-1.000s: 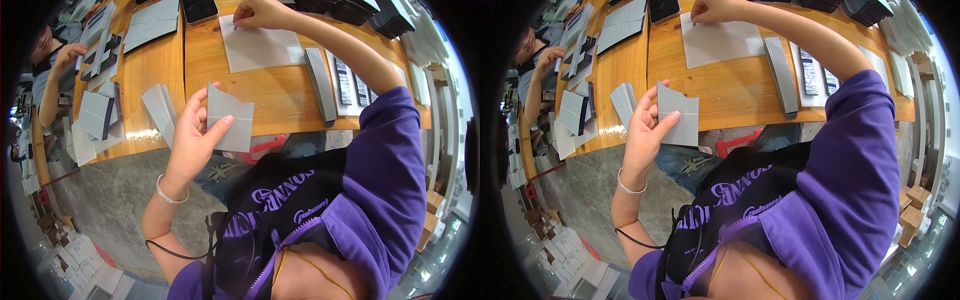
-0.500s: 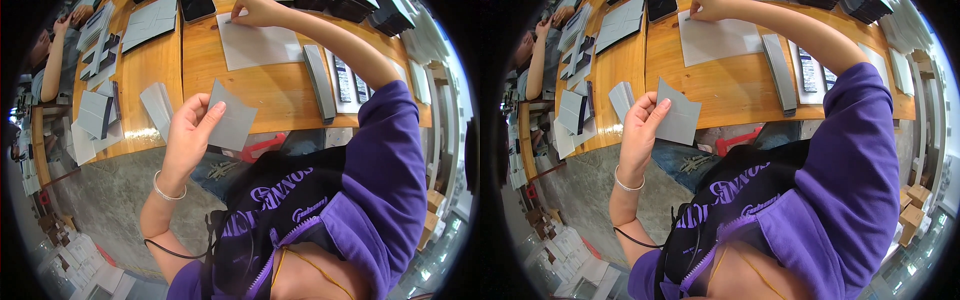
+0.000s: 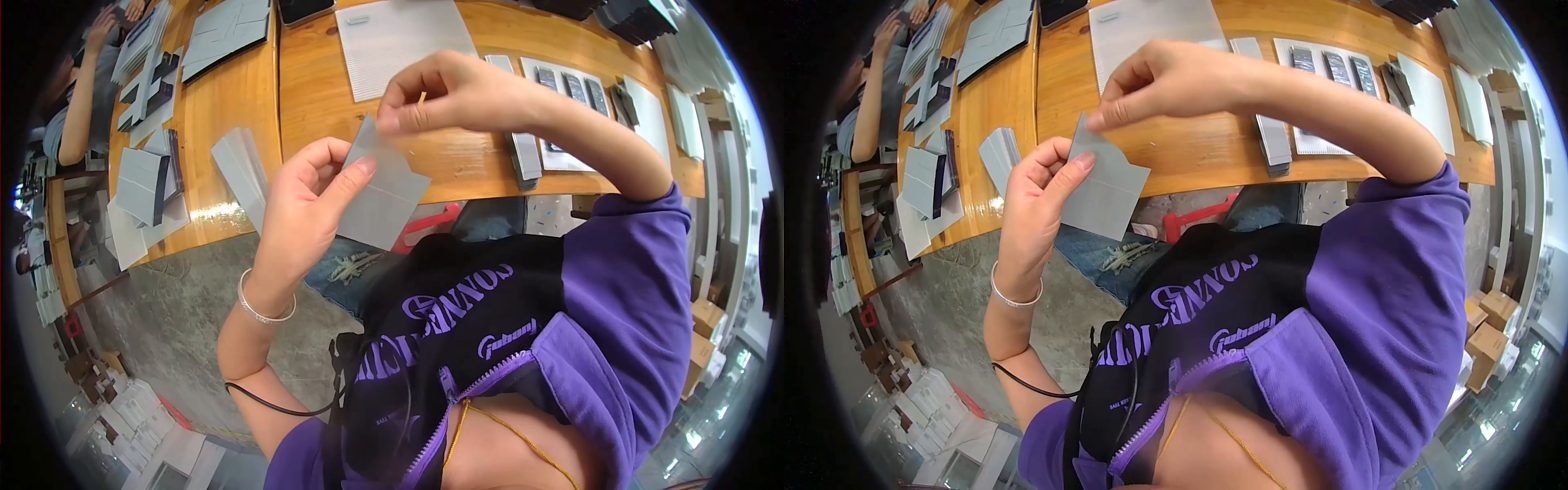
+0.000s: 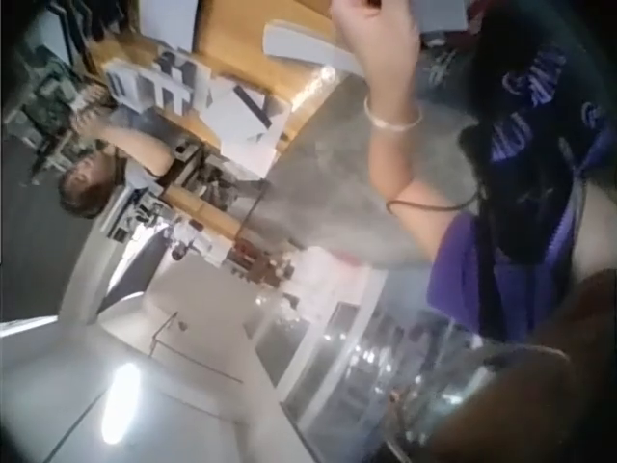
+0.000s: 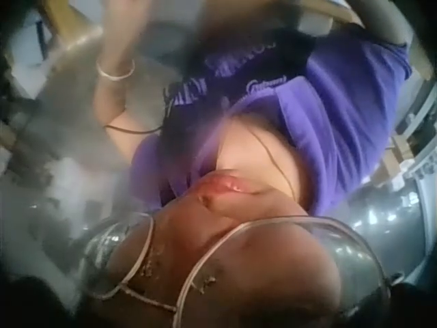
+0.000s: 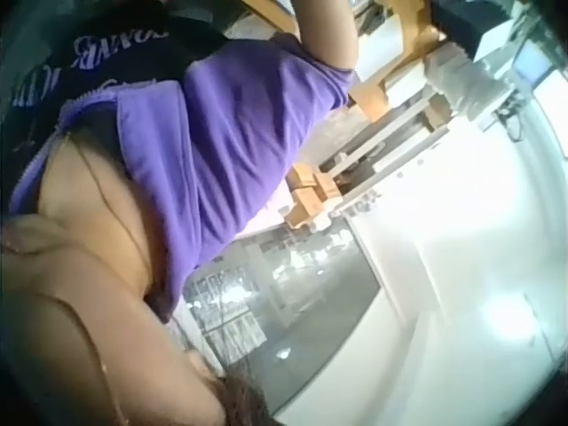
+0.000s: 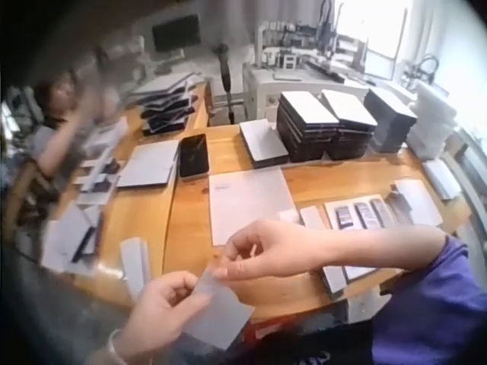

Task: The person collects grey rectangular plates from a machine and then sorts and peels protective films from them at a workbench.

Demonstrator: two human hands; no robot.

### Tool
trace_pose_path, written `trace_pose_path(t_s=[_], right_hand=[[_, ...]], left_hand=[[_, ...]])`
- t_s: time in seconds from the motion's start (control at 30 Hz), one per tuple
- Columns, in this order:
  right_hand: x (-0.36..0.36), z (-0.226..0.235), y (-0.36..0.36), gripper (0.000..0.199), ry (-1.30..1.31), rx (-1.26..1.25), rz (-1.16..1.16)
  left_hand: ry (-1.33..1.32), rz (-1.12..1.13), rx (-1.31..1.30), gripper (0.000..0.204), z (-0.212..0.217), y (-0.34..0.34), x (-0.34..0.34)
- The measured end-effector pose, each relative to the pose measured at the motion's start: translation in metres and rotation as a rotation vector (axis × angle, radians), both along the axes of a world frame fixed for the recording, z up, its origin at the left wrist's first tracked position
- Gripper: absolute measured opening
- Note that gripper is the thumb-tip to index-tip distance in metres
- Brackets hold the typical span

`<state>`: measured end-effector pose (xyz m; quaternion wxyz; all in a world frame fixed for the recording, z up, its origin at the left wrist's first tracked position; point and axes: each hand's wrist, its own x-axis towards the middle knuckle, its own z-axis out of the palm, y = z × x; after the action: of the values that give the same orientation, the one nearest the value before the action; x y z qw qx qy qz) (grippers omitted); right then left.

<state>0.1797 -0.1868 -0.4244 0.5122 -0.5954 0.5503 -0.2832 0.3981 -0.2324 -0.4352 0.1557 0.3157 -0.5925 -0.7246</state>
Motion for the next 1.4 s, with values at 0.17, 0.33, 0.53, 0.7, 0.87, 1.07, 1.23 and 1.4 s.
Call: trace_pose_path(t_s=[0.17,0.33,0.53,0.7,0.87,1.07,1.23,1.4], right_hand=[[-0.005,-0.005,0.028,0.021,-0.025,0.010,-0.041],[-0.011,-0.006,0.050,0.019,0.017,0.018,-0.105],[-0.018,0.003,0.071,0.016,-0.114,0.135,-0.157],[-0.029,-0.007,0.090,0.015,-0.251,0.193,-0.260],[-0.062,-0.002,0.117,0.021,0.090,-0.164,-0.215],[-0.115,-0.004,0.231,0.011,0.773,-0.358,-0.414],[-0.137,-0.024,0.314,0.007,1.050,-0.143,-0.637],[-0.153,-0.044,0.346,0.008,1.217,-0.032,-0.773]], left_hand=[[-0.044,-0.102,-0.037,0.015,0.003,0.009,-0.014],[-0.123,-0.178,-0.109,0.016,0.004,0.016,-0.027],[-0.155,-0.241,-0.124,0.018,0.010,0.027,-0.044],[-0.157,-0.284,-0.094,0.018,0.013,0.034,-0.059],[-0.101,-0.266,-0.013,0.017,0.010,0.037,-0.069],[-0.087,-0.240,0.191,0.016,0.006,0.038,-0.080],[-0.104,-0.312,0.154,0.035,0.006,0.044,-0.095],[-0.116,-0.364,0.109,0.042,0.006,0.049,-0.103]])
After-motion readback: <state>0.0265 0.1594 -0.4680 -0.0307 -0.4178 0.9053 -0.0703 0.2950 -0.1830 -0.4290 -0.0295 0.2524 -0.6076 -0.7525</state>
